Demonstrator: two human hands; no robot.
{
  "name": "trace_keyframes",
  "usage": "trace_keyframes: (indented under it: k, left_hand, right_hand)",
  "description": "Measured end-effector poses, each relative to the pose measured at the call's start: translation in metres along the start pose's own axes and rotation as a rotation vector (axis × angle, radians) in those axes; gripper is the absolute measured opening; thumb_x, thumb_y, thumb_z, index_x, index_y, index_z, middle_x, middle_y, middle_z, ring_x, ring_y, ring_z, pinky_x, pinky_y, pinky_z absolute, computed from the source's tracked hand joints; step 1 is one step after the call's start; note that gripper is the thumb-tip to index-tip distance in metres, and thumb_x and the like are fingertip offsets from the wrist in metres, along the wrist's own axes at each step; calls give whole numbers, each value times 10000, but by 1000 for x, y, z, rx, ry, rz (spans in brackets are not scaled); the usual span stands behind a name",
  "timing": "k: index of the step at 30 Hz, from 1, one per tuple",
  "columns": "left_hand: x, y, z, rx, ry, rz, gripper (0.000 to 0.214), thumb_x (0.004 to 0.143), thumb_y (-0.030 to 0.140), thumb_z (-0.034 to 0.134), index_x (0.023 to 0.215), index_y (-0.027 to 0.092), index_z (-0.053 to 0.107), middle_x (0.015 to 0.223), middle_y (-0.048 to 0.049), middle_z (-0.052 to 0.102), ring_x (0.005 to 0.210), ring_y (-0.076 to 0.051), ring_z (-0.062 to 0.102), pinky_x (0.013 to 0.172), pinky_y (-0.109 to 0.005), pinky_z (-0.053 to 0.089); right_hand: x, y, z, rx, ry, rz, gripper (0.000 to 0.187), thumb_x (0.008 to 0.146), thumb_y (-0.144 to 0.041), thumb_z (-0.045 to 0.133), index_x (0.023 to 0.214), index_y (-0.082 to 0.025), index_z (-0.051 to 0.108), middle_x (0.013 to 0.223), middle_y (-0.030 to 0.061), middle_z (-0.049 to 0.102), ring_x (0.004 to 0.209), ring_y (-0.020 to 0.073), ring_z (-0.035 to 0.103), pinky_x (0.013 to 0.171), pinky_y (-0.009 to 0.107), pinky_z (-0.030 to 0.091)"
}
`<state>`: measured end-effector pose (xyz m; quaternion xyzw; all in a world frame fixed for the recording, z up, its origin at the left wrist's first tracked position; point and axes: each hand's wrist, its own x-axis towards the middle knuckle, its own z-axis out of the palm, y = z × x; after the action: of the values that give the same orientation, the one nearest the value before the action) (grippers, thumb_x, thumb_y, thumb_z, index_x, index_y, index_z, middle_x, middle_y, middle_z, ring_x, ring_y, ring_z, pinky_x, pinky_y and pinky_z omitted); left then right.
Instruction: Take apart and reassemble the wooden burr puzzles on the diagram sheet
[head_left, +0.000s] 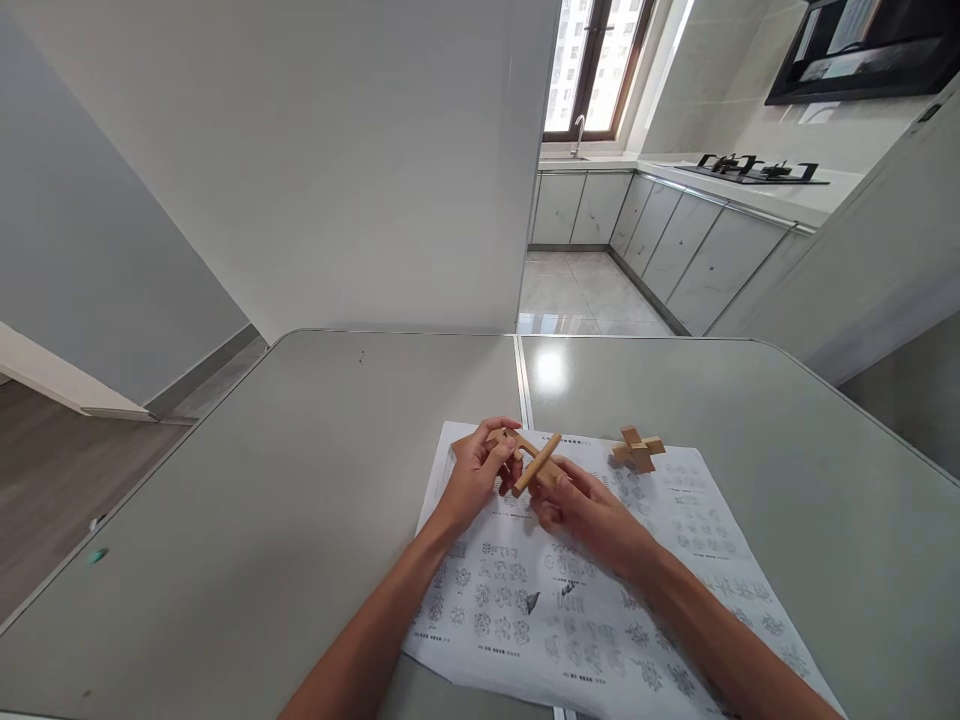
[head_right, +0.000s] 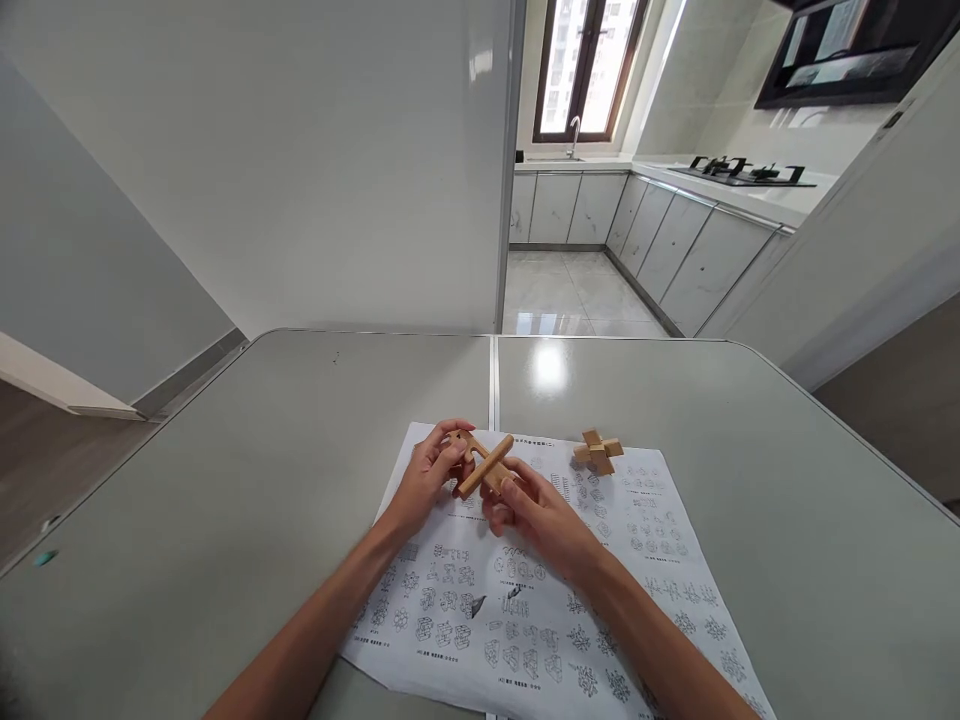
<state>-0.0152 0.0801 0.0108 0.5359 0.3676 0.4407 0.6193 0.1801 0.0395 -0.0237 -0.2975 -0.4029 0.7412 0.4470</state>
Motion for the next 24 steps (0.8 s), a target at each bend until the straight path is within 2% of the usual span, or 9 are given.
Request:
trace_keyframes:
  k: [3, 5, 8, 13, 20, 24]
  left_hand:
    - [1, -2, -1, 21, 1, -4, 404, 977, 506, 620, 1249, 207, 609, 701, 39, 586, 565, -111, 504, 538, -231, 411]
    - [1, -2, -1, 28, 10, -8, 419, 967, 512, 630, 1255, 207, 620, 701, 38, 584, 573, -114, 504, 522, -225, 381]
    - [1, -2, 0, 22, 28, -15, 420, 953, 511, 643, 1237, 200, 635, 653, 52, 544, 562, -112, 464, 519, -223, 355]
    - [1, -3, 1, -8, 34, -27, 417, 949, 511, 636, 1224, 197, 637, 575, 85, 451, 512, -105, 367, 523, -228, 352]
    - [1, -2, 1, -18, 32, -43, 430, 947, 534, 642, 1214, 198, 632, 609, 64, 518, 535, -108, 414, 502, -223, 326]
    - [1, -1, 1, -16, 5, -53, 409, 934, 526, 661, 1178, 199, 636, 630, 47, 574, 534, -107, 450, 508, -226, 321]
  right_hand:
    - [0, -2, 2, -4, -7, -6, 563, 966, -519, 751, 1453, -299, 574, 1276, 119, 697, 1118, 264, 661, 916, 418, 540]
    - [-1, -3, 3, -7, -8, -5, 573, 969, -511, 751, 1470, -315, 555, 1289, 118, 705, 1153, 278, 666, 972, 459, 527]
    - [-1, -2, 3, -2, -4, -19, 524, 974, -509, 745, 1428, -311, 575, 1250, 112, 720, 1071, 262, 696, 970, 463, 523]
    - [0, 2, 2, 20, 41, -41, 391, 972, -515, 744, 1274, -296, 629, 1039, 59, 730, 888, 218, 681, 900, 415, 524]
    - [-2, 1, 2, 21, 98, -19, 401, 955, -515, 769, 1268, -311, 620, 975, 20, 696, 714, 146, 584, 774, 324, 491]
    - [-2, 1, 1, 95, 151, -36, 392, 915, -522, 815, 1176, -301, 624, 833, -22, 640, 600, 108, 477, 651, 276, 431]
